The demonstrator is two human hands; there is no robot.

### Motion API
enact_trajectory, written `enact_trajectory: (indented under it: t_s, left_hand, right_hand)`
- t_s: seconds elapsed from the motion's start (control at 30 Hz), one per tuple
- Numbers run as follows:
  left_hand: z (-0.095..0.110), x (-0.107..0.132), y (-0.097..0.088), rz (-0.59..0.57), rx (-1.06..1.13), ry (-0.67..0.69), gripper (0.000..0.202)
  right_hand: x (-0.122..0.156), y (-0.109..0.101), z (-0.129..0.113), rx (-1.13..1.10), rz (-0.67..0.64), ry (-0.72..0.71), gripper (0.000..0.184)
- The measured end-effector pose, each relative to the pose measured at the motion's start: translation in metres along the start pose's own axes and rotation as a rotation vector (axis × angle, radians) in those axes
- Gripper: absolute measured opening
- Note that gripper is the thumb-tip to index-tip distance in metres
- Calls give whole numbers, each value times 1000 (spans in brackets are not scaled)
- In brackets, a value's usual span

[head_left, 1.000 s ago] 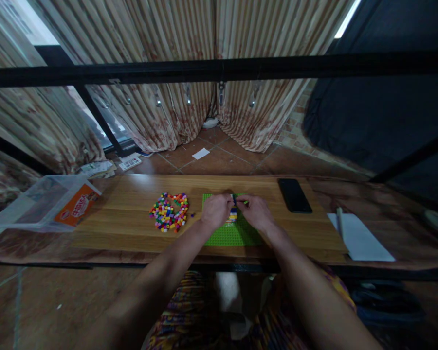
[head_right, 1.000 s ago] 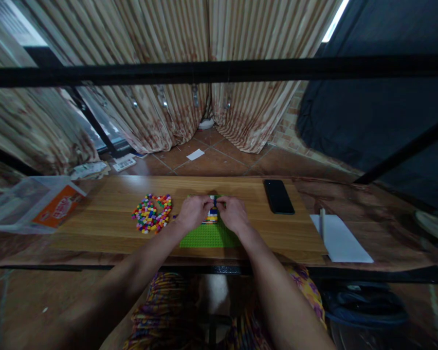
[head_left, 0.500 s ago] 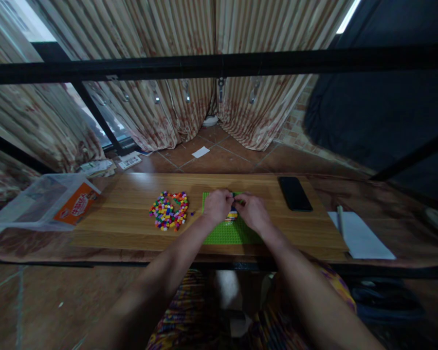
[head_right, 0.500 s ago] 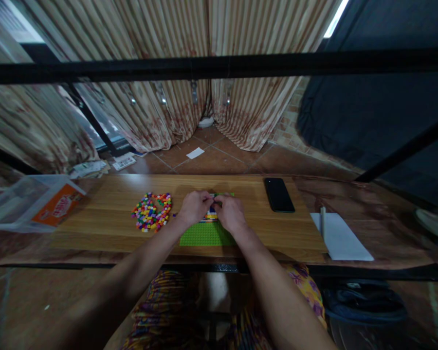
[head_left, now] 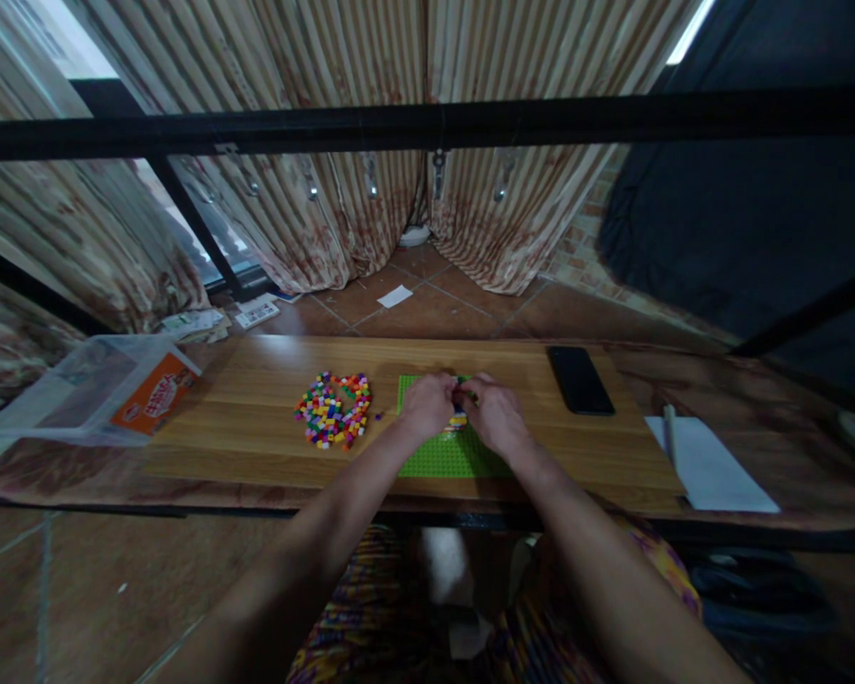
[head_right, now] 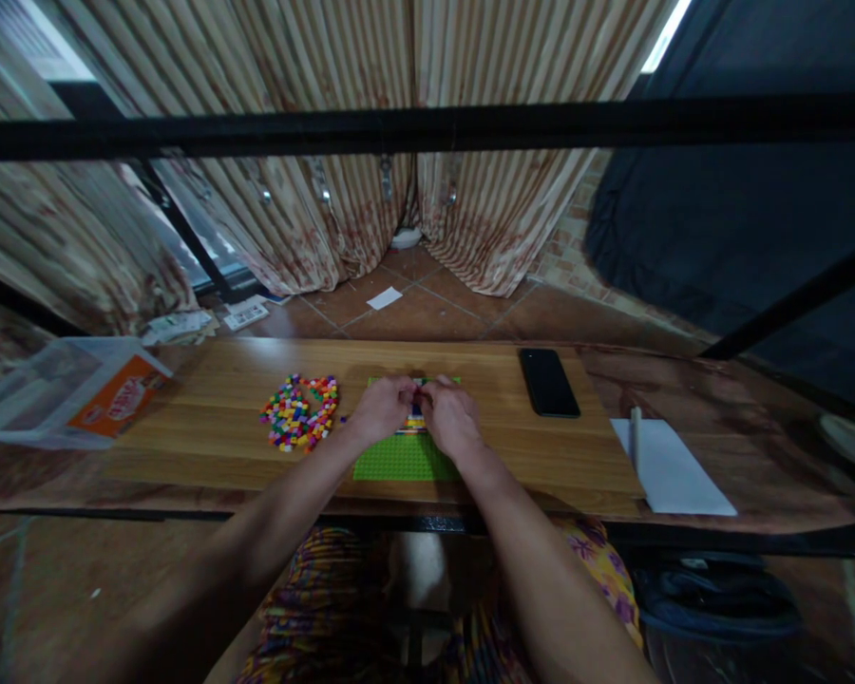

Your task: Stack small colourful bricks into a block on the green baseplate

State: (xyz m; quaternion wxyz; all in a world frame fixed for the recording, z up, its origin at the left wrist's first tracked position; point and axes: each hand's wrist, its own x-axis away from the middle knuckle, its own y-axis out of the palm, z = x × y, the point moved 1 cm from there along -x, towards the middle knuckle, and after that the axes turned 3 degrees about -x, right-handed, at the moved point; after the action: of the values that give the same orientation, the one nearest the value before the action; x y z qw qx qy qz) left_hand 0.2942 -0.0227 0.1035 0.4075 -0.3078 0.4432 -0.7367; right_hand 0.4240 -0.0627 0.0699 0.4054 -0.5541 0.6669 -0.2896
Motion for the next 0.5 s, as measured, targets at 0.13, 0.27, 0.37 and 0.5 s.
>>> enact_trajectory:
  t_s: [0.13,0.27,0.37,0.5]
  left_hand:
    - [-3,6,3,65,13,-7,35]
    - [-4,14,7,131,-16,-6,33]
    - [-4,21,9,151,-58,5,32]
    - [-1,27,12,105,-139,-9,30]
  right_hand:
    - [-1,0,4,31,5,-11,23]
    - [-3,-3,9,-38,0,-40,22]
    - [-3,-4,12,-110,0,-51,22]
    - [-2,-3,15,-161,-7,-58,21]
